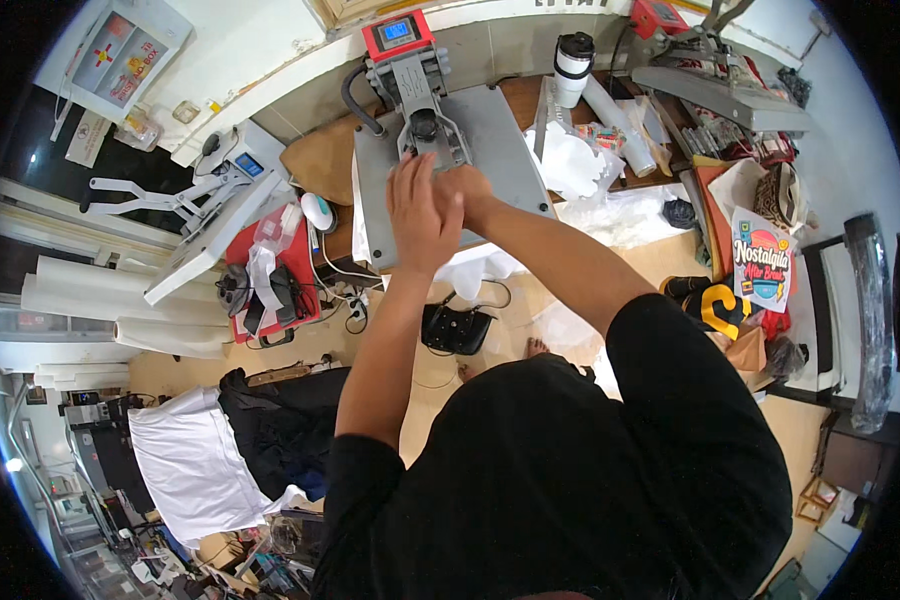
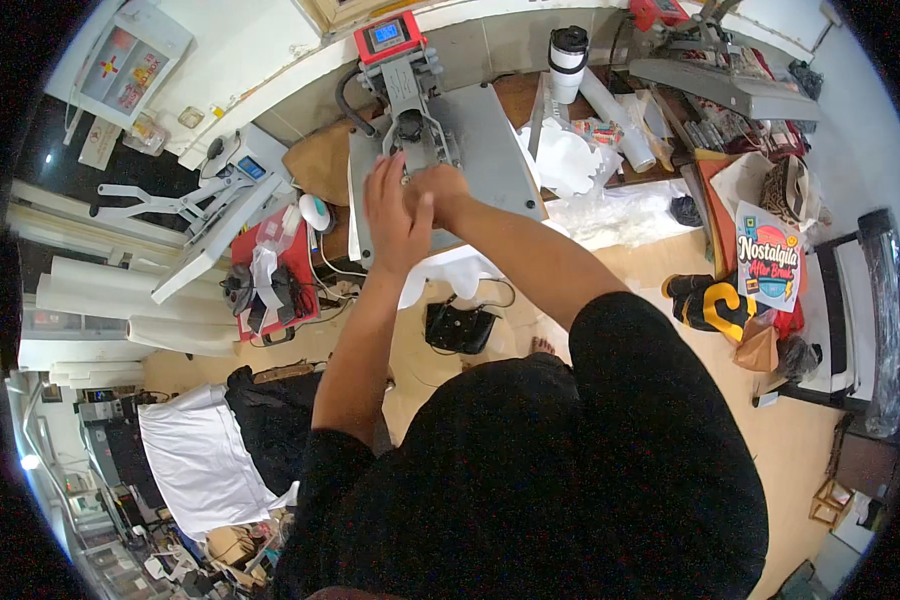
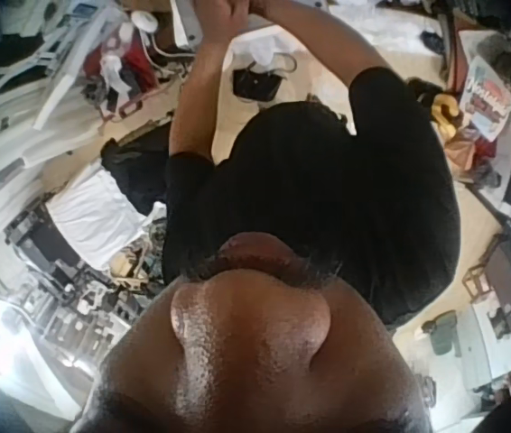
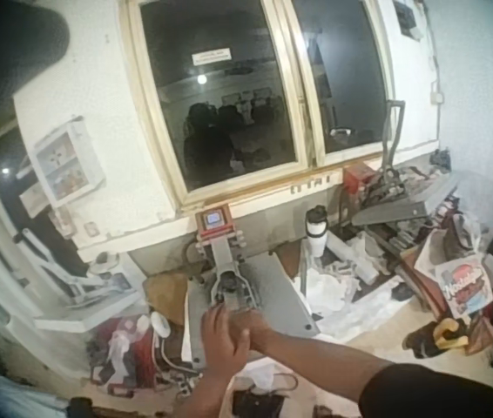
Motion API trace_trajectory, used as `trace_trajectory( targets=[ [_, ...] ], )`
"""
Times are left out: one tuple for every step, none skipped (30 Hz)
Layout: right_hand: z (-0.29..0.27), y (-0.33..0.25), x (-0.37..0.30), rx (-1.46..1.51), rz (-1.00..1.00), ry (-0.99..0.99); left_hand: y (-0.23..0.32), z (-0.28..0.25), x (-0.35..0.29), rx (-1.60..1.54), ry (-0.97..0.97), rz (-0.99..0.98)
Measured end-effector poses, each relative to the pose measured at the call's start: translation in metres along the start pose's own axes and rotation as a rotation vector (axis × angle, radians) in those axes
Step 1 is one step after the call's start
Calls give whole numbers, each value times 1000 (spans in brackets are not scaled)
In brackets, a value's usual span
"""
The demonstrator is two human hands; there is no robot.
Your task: Using a heat press machine to apply graphics to white t-shirts.
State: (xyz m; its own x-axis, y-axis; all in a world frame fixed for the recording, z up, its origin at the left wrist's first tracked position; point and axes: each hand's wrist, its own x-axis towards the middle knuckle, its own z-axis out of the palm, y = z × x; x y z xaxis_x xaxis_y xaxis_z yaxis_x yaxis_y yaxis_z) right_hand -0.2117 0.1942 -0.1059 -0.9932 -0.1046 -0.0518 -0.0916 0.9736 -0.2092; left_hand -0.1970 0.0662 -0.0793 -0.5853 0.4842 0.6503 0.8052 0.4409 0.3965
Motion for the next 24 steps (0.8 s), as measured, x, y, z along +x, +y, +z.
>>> trace_trajectory(
  targets=[
    [-15, -7, -4, -27, 4, -44, 6, -15, -8, -55, 77, 43],
    [-24, -9, -10, -55, 18, -90, 11, -27, -20, -119, 150, 89],
    [-25, -9, -13, -52, 26, -89, 11, -37, -40, -118, 166, 34],
    [-26, -9, -14, -68, 24, -86, 7, -48, -65, -114, 185, -26],
    [-28, -10, -15, -87, 18, -83, -1, -56, -94, -53, 149, -123],
    [-35, -13, -15, -92, 6, -84, -13, -62, -128, 13, 120, -226],
    [-46, -17, -15, -75, 46, -34, -29, -63, -168, 48, 82, -293],
    [-59, -21, -13, -57, 81, 18, -47, -62, -211, 85, 48, -362],
    [-74, -20, -11, -62, 70, 19, -60, -63, -256, 51, -48, -563],
    [-88, -20, -16, -110, 21, -16, -62, -64, -308, 11, -138, -776],
    [-95, -19, -22, -157, -25, -48, -65, -60, -354, 133, -326, -885],
    [-94, -23, -19, -166, -37, -46, -65, -62, -376, 255, -516, -978],
    [-92, -27, -17, -177, -18, -36, -52, -66, -406, 147, -547, -1073],
    [-92, -30, -13, -187, 0, -26, -55, -69, -425, 144, -532, -1078],
    [-104, -33, -4, -226, 12, 96, -54, -64, -435, 114, -483, -1143],
    [-120, -36, 0, -254, 21, 211, -48, -60, -450, 87, -440, -1214],
    [-149, -36, 11, -223, 40, 325, -41, -56, -459, 59, -400, -1275],
    [-180, -36, 24, -183, 67, 434, -34, -59, -472, 35, -369, -1334],
    [-205, -28, 47, -261, -13, 670, -32, -63, -479, 13, -338, -1386],
    [-232, -24, 69, -298, 13, 667, -30, -66, -484, -12, -309, -1437],
    [-260, -16, 82, -346, 57, 661, -27, -68, -488, -45, -296, -1477],
    [-278, -9, 101, -397, 88, 675, -19, -69, -498, -74, -279, -1533],
    [-279, -8, 107, -503, -31, 989, -7, -69, -513, -103, -258, -1599],
    [-274, -6, 109, -601, -151, 1303, 5, -70, -526, -131, -242, -1661]
  ],
)
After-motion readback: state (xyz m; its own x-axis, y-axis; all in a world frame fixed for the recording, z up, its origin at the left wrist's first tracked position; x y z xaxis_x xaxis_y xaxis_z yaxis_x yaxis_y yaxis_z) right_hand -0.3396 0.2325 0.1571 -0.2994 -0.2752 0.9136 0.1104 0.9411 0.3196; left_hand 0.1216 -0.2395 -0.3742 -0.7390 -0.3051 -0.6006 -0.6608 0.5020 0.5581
